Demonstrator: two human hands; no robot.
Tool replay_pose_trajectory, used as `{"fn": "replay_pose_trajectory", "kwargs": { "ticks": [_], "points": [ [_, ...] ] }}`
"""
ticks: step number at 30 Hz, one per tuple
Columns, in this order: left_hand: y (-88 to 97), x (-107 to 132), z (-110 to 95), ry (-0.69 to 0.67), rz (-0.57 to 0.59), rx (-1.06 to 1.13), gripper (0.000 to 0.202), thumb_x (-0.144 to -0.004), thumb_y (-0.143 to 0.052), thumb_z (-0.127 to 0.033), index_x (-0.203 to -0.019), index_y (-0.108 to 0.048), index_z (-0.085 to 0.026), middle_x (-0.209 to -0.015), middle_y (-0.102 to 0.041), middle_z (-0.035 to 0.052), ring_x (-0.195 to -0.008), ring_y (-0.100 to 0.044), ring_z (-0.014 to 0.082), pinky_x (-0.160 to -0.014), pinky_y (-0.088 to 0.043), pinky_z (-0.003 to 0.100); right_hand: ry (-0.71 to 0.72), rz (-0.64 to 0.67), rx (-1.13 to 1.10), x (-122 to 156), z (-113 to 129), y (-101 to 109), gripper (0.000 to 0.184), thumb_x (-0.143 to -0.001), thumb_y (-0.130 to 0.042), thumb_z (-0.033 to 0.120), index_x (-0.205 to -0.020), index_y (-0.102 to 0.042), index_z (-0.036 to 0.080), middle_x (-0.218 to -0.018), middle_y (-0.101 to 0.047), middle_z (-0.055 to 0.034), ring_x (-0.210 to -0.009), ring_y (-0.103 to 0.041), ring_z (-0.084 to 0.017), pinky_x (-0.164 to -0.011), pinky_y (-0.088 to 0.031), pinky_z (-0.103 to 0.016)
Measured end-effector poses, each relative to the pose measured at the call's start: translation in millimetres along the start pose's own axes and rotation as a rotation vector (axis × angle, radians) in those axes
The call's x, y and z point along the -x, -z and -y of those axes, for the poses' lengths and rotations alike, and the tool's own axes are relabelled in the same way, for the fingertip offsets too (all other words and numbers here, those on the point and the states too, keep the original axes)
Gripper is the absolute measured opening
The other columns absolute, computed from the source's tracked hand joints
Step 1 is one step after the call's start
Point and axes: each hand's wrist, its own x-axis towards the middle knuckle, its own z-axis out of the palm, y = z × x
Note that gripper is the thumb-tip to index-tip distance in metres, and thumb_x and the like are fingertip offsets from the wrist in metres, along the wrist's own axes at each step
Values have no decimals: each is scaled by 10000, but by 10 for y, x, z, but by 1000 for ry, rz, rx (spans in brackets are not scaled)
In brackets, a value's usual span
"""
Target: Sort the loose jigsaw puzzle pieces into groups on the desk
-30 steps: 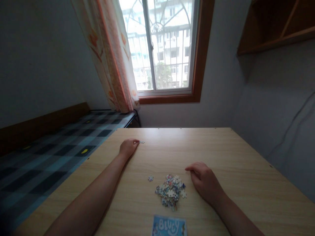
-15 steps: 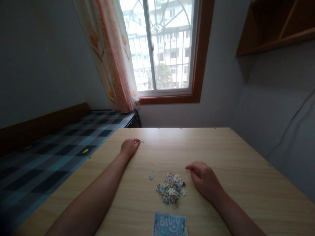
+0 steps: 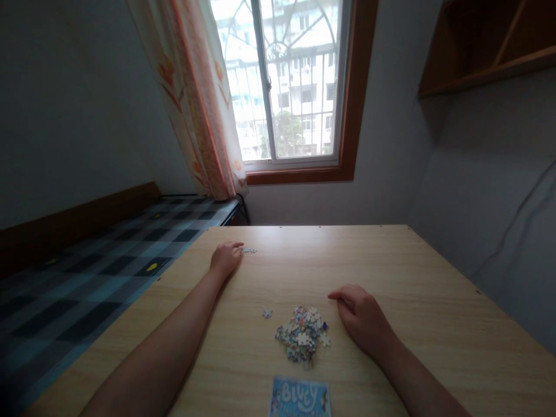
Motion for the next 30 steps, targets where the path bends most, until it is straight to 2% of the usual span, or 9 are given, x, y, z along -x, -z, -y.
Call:
{"fn": "replay_pose_trajectory", "kwargs": {
  "ticks": [4, 11, 30],
  "points": [
    [-1, -16, 66, 41, 66, 8, 284, -850, -537, -371, -994, -764, -279, -1082, -728, 27, -1019, -618, 220, -891, -474, 308, 0, 6, -6, 3, -3, -7, 278, -848, -454, 250, -899, -724, 203, -961, -692, -65, -944, -620, -203, -877, -473, -341],
    [42, 12, -14, 28, 105, -36, 269, -839, -550, -410, -972, -769, -328, -1118, -711, 9, -1080, -573, 238, -925, -449, 333, -9, 18, -2, -7, 5, -13, 273, -844, -461, 240, -906, -726, 210, -966, -694, -58, -952, -620, -200, -886, -470, -341],
    [28, 10, -25, 31, 76, -46, 251, -845, -559, -392, -957, -777, -335, -1077, -726, 13, -1029, -597, 234, -900, -461, 334, -6, 22, 15, -11, 1, -18, 293, -838, -452, 246, -912, -733, 202, -974, -698, -68, -955, -625, -207, -895, -475, -349]
  ]
}}
